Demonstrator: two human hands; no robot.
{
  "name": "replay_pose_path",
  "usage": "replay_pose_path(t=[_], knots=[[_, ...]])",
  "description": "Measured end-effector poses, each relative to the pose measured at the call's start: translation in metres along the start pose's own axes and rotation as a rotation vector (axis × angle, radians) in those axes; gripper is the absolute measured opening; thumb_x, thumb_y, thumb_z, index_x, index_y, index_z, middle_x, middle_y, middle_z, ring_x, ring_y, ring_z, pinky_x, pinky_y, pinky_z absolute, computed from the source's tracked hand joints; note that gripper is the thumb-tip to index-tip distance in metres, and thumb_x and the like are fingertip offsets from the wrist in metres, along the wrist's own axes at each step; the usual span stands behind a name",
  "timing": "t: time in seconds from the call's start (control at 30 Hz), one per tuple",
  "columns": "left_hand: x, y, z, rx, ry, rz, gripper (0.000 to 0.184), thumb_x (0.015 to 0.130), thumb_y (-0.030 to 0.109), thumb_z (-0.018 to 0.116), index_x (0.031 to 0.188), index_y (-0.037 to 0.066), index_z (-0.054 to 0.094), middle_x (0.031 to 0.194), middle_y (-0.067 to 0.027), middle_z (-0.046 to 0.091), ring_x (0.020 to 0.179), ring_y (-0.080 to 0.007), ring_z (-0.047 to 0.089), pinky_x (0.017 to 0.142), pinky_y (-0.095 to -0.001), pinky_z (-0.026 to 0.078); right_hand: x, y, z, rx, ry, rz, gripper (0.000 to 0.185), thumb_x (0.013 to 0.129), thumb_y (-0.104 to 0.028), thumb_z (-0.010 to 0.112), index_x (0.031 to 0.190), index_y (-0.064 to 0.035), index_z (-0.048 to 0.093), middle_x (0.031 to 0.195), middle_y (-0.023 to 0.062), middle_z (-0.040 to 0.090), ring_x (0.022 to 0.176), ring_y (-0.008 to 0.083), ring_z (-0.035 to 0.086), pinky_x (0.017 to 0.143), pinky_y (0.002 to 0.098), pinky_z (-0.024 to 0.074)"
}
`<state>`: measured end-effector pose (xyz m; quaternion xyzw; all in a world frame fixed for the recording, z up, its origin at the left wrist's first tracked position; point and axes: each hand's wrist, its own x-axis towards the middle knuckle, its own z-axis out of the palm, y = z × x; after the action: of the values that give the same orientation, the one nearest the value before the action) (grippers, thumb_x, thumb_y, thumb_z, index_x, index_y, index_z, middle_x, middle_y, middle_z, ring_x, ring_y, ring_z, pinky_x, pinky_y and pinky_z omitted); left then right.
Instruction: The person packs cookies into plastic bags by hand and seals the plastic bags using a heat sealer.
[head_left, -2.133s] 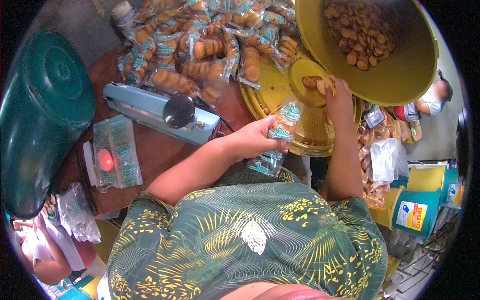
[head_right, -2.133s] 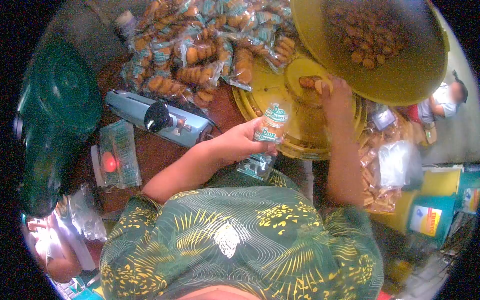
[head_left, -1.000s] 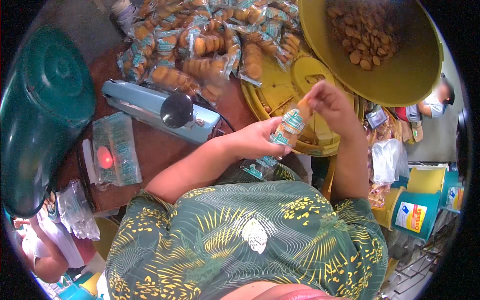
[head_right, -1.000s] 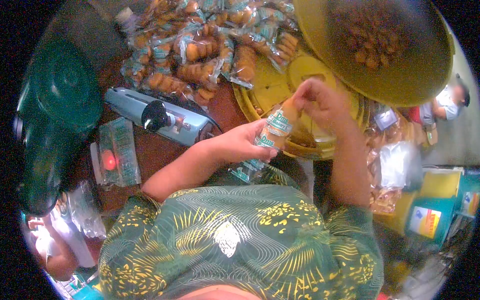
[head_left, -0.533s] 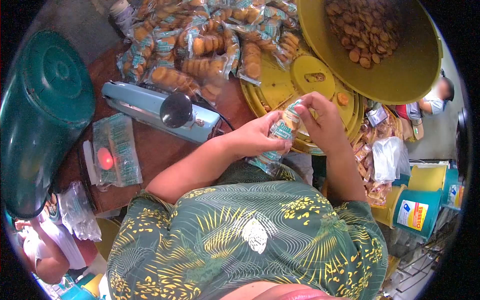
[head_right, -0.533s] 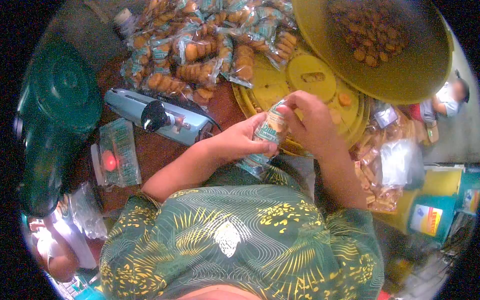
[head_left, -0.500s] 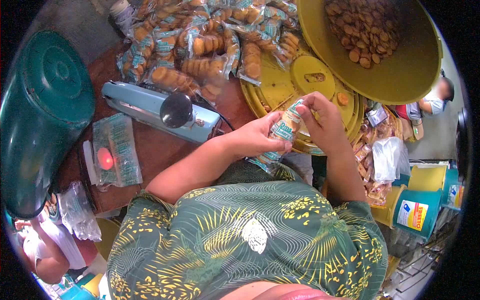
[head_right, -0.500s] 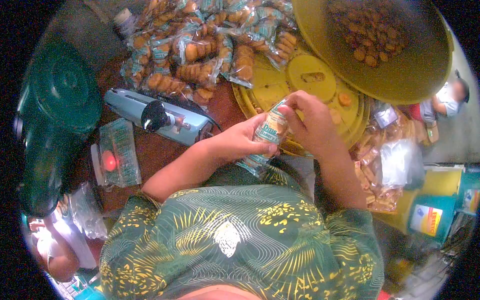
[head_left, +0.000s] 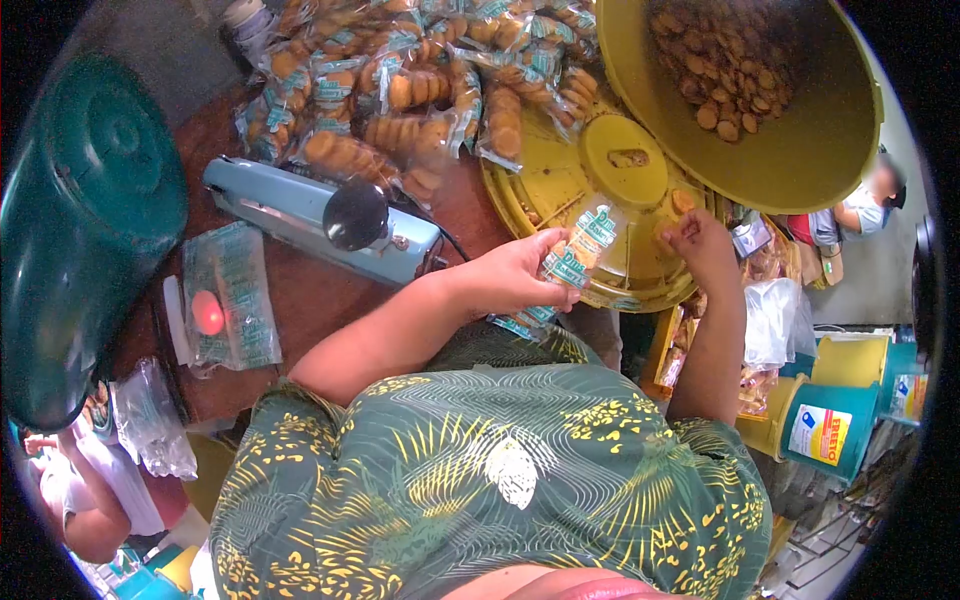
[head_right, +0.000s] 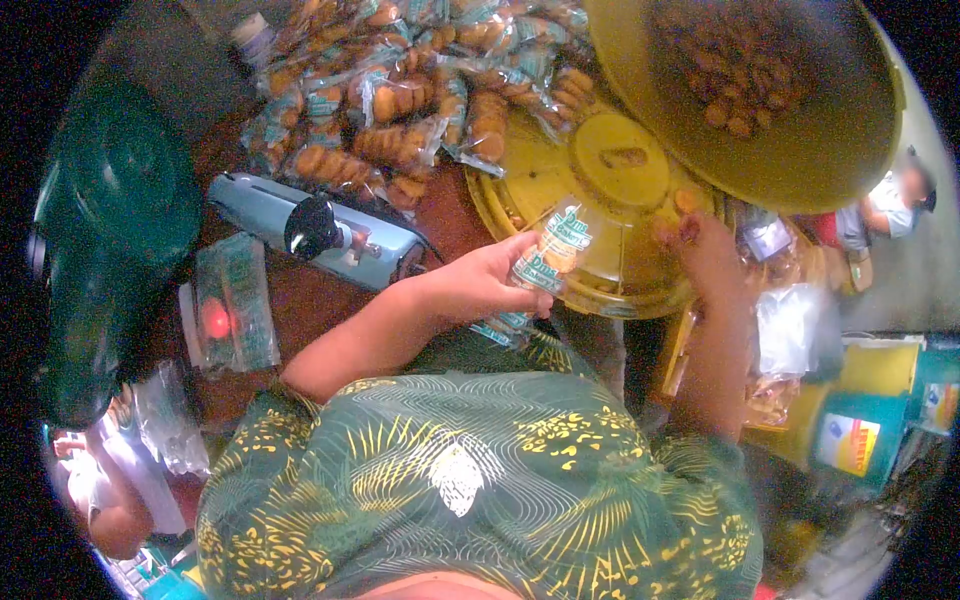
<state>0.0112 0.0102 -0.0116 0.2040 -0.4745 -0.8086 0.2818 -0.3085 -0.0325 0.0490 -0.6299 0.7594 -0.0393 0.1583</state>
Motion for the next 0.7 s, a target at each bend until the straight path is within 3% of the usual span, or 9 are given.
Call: replay_pose_path(t=[0.1,0.2,0.3,0.4,0.6,0.7], knots=[[0.001,-0.001,-0.001,0.044,0.002,-0.018,0.058,0.087,0.011,0.076,0.135,0.007,0.044,0.105,0.0004,0.062,0.090,-0.0096,0.062,0.083,-0.0279,0.051,0.005,0.001,0.009,0.561,0.085,-0.276,0.023,0.091,-0.021,0.072,0.103,-0.0021,0.068,0.090,0.0098,0.070,0.088,0.0190,0.067,0.084,0.0340,0.0519],[0.001,-0.002,0.000,0.050,-0.020,0.020,0.056,0.087,0.011,0.076,0.134,0.007,0.045,0.105,-0.0001,0.062,0.090,-0.0099,0.062,0.083,-0.0278,0.051,-0.011,-0.049,-0.004,0.815,0.030,-0.429,0.017,0.090,-0.015,0.071,0.102,-0.0030,0.069,0.093,0.0053,0.071,0.090,0.0129,0.065,0.084,0.0319,0.0516],[0.002,-0.003,0.000,0.048,-0.051,0.045,0.055,0.087,0.011,0.076,0.132,0.007,0.045,0.105,-0.0006,0.062,0.089,-0.0104,0.062,0.082,-0.0285,0.051,-0.018,-0.082,-0.007,0.640,-0.226,-0.673,0.015,0.090,-0.014,0.071,0.101,-0.0027,0.070,0.096,0.0074,0.071,0.093,0.0152,0.065,0.086,0.0323,0.0512],[-0.001,0.001,0.001,-0.003,-0.057,0.016,0.055,0.087,0.011,0.076,0.132,0.007,0.044,0.104,-0.0008,0.062,0.088,-0.0110,0.062,0.080,-0.0294,0.052,-0.019,-0.104,-0.001,0.480,-0.268,-0.863,0.011,0.089,-0.007,0.070,0.096,0.0006,0.068,0.096,0.0083,0.069,0.094,0.0176,0.064,0.085,0.0320,0.0489],[-0.003,0.011,0.003,0.003,0.030,0.044,0.055,0.087,0.011,0.075,0.132,0.008,0.045,0.104,-0.0012,0.061,0.088,-0.0113,0.062,0.079,-0.0299,0.052,-0.024,-0.112,-0.002,0.557,0.050,-0.879,0.018,0.086,-0.017,0.075,0.092,-0.0016,0.067,0.088,0.0137,0.066,0.087,0.0289,0.064,0.079,0.0380,0.0500],[-0.002,0.008,0.002,0.077,0.045,0.057,0.058,0.086,0.012,0.076,0.134,0.008,0.044,0.107,-0.0009,0.060,0.093,-0.0104,0.060,0.083,-0.0297,0.051,-0.037,-0.116,0.013,0.393,0.159,-0.979,0.023,0.087,-0.023,0.073,0.091,-0.0013,0.066,0.088,0.0153,0.066,0.085,0.0322,0.063,0.077,0.0393,0.0500]])
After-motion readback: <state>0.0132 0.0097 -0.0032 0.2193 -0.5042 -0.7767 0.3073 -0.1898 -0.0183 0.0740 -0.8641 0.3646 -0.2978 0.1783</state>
